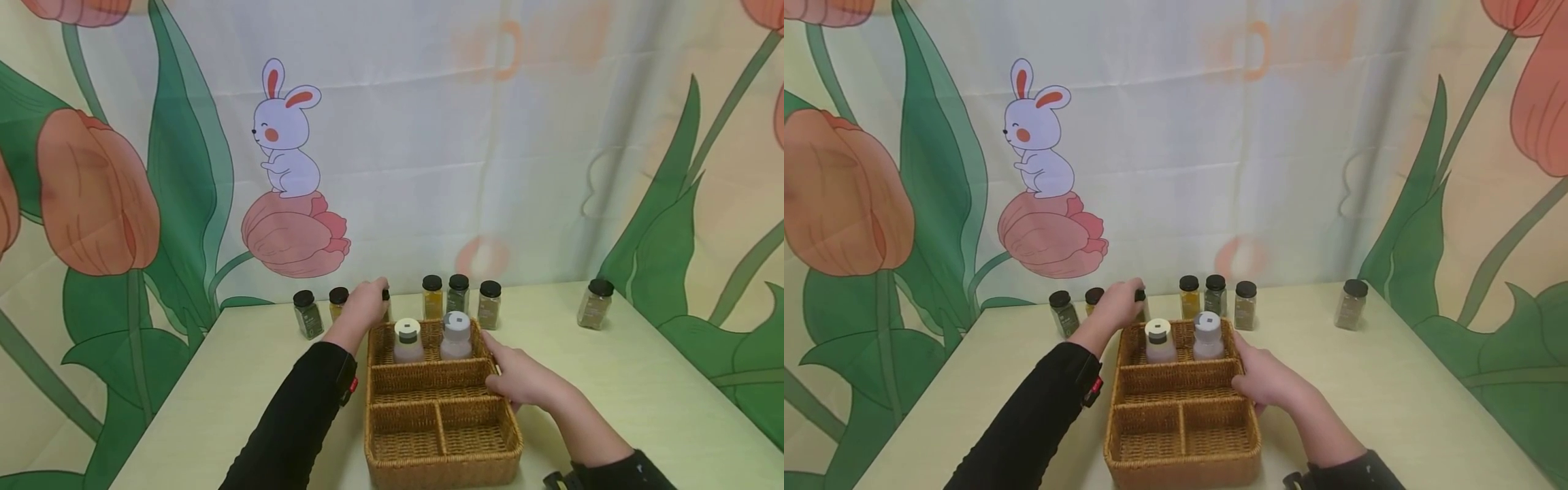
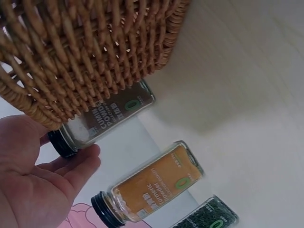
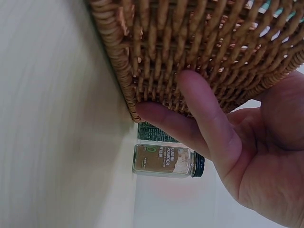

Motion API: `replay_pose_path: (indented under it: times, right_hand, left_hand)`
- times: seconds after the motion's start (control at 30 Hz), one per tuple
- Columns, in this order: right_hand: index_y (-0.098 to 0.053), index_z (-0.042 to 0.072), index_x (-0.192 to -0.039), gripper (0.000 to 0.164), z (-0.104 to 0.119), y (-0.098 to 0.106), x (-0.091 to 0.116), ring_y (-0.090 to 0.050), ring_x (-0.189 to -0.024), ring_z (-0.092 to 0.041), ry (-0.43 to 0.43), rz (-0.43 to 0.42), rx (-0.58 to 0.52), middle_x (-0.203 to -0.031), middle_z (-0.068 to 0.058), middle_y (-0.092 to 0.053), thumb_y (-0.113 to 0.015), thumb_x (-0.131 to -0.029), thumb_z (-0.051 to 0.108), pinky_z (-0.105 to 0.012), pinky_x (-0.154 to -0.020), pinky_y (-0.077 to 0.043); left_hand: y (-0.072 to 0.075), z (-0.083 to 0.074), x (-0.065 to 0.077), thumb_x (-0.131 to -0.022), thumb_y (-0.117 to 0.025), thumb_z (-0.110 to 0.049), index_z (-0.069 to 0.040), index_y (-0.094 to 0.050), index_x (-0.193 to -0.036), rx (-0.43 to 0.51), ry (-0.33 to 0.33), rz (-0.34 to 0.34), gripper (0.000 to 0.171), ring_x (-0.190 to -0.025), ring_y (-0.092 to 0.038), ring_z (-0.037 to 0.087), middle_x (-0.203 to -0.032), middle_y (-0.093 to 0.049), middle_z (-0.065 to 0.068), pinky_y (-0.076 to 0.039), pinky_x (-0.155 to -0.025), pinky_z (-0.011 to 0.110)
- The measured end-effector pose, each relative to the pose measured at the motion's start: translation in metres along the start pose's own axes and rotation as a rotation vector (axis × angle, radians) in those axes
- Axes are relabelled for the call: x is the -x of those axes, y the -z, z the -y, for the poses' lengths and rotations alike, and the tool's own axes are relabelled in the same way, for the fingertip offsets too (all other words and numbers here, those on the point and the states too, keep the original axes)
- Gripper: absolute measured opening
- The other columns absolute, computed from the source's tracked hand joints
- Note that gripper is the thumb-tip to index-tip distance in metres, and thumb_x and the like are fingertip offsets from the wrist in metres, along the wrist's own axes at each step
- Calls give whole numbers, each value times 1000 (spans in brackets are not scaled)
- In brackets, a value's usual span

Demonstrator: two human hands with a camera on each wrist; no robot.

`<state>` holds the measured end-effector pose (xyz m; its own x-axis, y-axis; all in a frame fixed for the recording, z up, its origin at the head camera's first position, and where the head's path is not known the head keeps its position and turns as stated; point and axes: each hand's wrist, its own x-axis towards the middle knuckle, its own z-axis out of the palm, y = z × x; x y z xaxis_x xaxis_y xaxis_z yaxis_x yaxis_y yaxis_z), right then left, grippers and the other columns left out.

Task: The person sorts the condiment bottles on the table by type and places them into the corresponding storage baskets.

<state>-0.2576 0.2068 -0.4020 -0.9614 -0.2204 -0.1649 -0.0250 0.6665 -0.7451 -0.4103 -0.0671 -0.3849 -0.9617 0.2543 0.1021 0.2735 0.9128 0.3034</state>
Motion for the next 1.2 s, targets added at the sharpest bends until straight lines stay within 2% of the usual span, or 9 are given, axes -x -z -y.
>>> replay_pose_path:
  times: [0.27, 0.67, 0.93, 1.2]
  right_hand:
    - [-6, 16, -158, 90, 0, 0, -1, -61, -47, -24, -4, 4, -11, -134, -33, -49, -54, -84, 0, -43, -43, -52]
    - [-4, 15, -157, 90, 0, 1, -2, -61, -47, -24, -7, 20, -12, -137, -35, -46, -55, -84, 0, -44, -45, -53]
    - [-5, 17, -158, 90, 0, 1, -1, -61, -48, -24, -11, 13, -14, -135, -32, -49, -55, -84, 0, -43, -43, -52]
    - [-6, 16, -158, 91, 0, 0, -1, -60, -47, -24, -9, 4, -5, -133, -32, -51, -55, -83, 0, -42, -42, -52]
  left_hand:
    - [0, 1, 3, -98, -57, -23, -15, -56, -129, 20, -7, -38, 32, -105, -60, 30, -116, -60, 14, -51, -81, 41]
    - [-1, 8, 4, -96, -59, -26, -15, -51, -137, 40, 17, -51, 43, -114, -59, 31, -127, -59, 14, -51, -90, 44]
    - [2, 10, 6, -96, -60, -27, -15, -51, -137, 52, 29, -50, 44, -114, -59, 31, -129, -59, 14, -51, -89, 45]
    - [2, 15, 4, -96, -60, -28, -15, -52, -136, 41, 27, -85, 43, -115, -58, 31, -129, -59, 13, -50, -90, 46]
